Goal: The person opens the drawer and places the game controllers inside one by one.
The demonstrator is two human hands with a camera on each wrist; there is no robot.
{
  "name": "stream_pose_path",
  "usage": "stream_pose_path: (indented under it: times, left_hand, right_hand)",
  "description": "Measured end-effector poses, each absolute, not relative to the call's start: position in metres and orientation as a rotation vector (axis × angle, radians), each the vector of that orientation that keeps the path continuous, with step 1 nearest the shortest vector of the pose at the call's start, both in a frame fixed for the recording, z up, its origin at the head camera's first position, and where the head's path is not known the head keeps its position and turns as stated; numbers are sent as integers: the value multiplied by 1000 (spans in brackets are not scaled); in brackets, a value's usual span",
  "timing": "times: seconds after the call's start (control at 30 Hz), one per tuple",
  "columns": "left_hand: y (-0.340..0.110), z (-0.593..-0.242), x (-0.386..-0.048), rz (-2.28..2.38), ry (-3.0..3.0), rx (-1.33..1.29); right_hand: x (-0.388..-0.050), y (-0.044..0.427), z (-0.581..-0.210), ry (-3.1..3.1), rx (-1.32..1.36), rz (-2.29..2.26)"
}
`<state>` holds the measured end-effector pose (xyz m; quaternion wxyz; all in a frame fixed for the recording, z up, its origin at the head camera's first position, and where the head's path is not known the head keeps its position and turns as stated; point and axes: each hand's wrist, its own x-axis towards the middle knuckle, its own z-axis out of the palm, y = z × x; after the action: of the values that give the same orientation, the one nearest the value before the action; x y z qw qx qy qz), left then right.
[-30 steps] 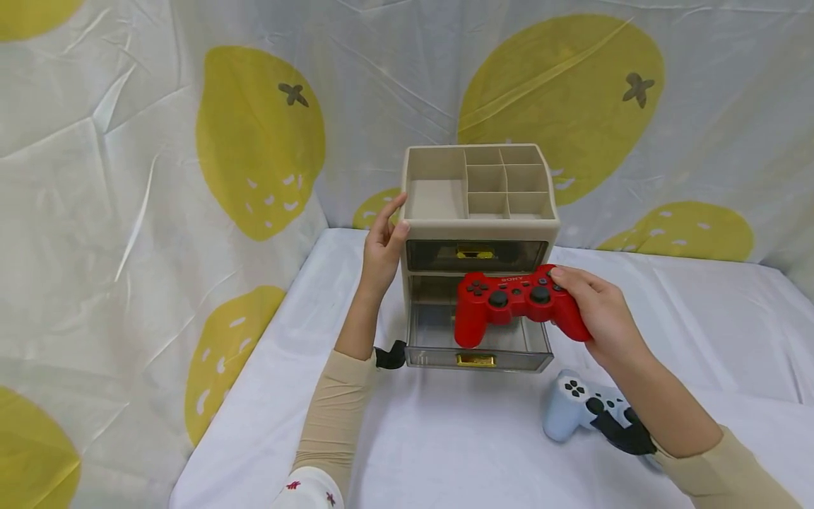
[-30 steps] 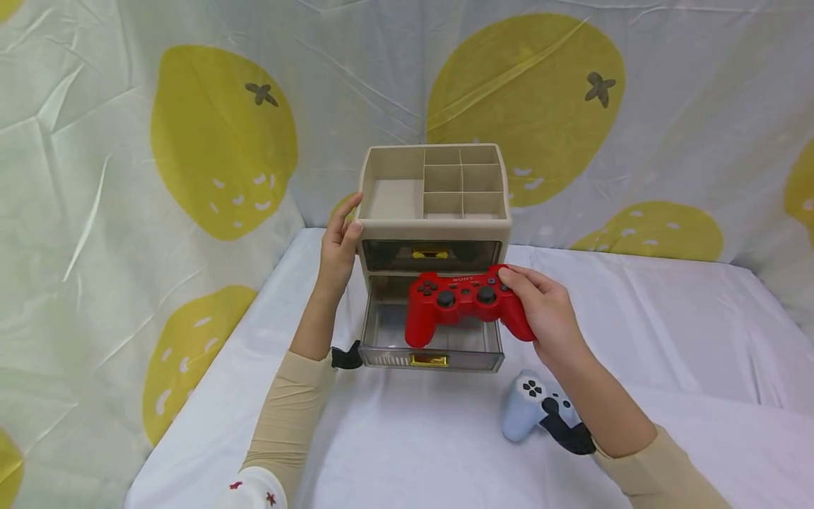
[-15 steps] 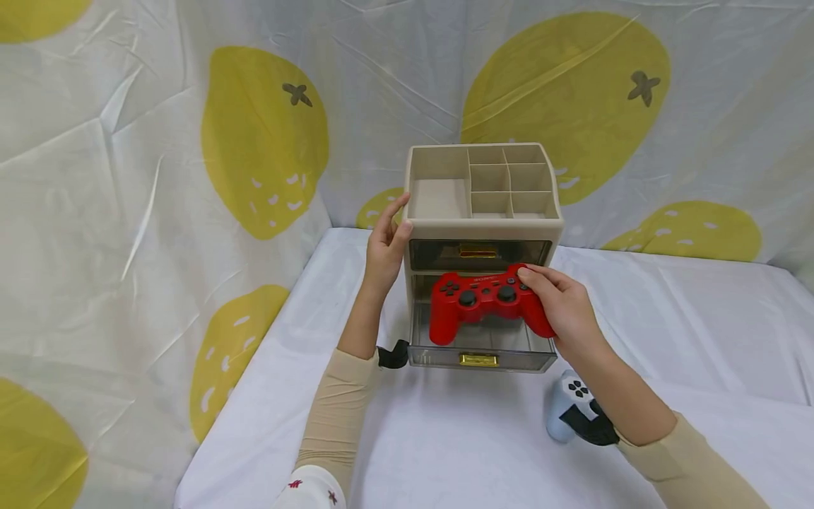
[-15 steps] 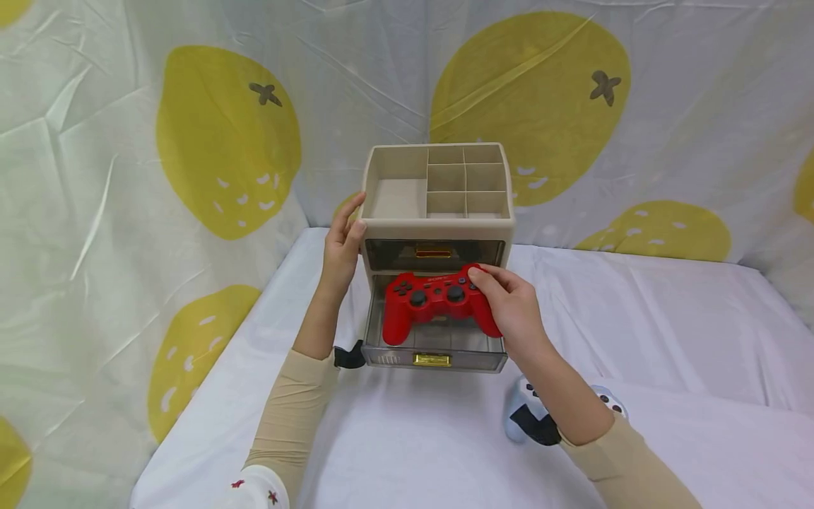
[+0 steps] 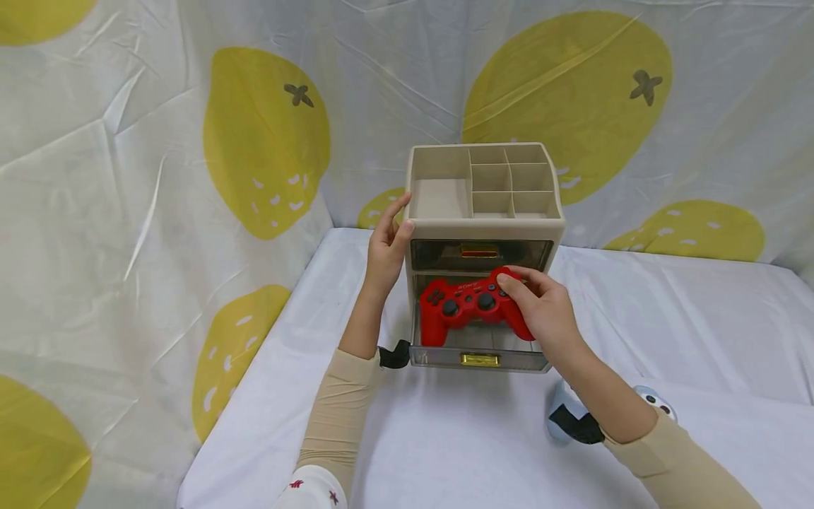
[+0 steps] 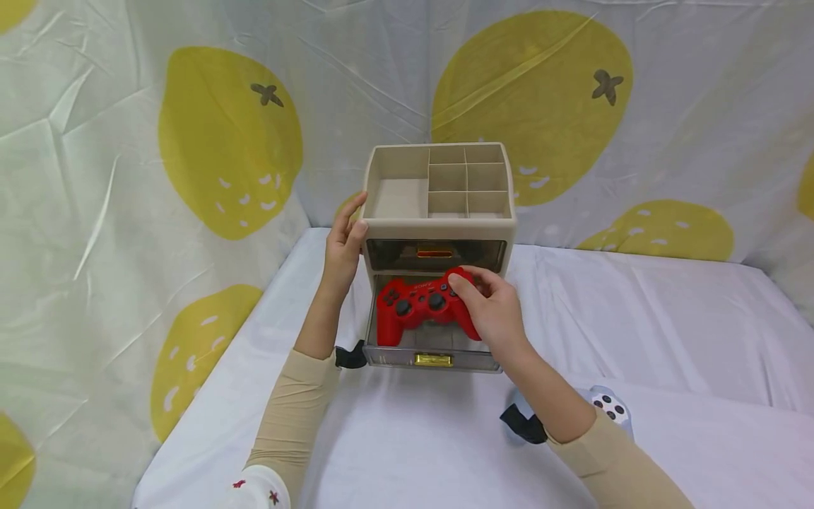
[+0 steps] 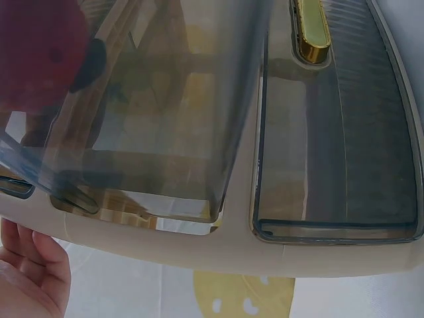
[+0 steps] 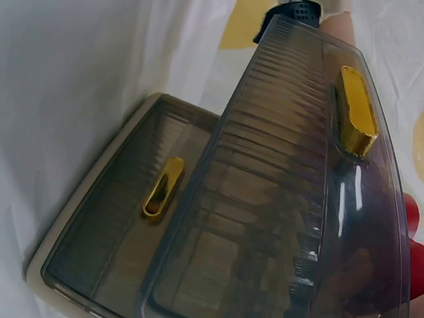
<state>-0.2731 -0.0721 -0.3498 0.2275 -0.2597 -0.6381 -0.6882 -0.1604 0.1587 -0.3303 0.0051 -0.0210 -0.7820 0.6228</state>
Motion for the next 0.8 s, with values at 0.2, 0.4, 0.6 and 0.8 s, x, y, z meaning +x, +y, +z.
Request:
stream_pose_path:
  times: [0.2, 0.4, 0.6, 0.8]
  left_hand:
    - [-72, -350, -274, -1895, -1775, -701]
    - [-72, -351, -274, -1889, -1778, -705]
    - [-72, -350, -273, -1905, -1761, -722]
    - [-73, -350, -273, -1906, -1749, -742]
  right_hand:
    - [-161, 154, -334, -2493, -10, 1818]
    - [-162, 152, -336, -2541, 33, 1723]
    - [-163, 155, -337, -2631, 102, 1633]
    - [-166, 163, -331, -2806, 233, 1424]
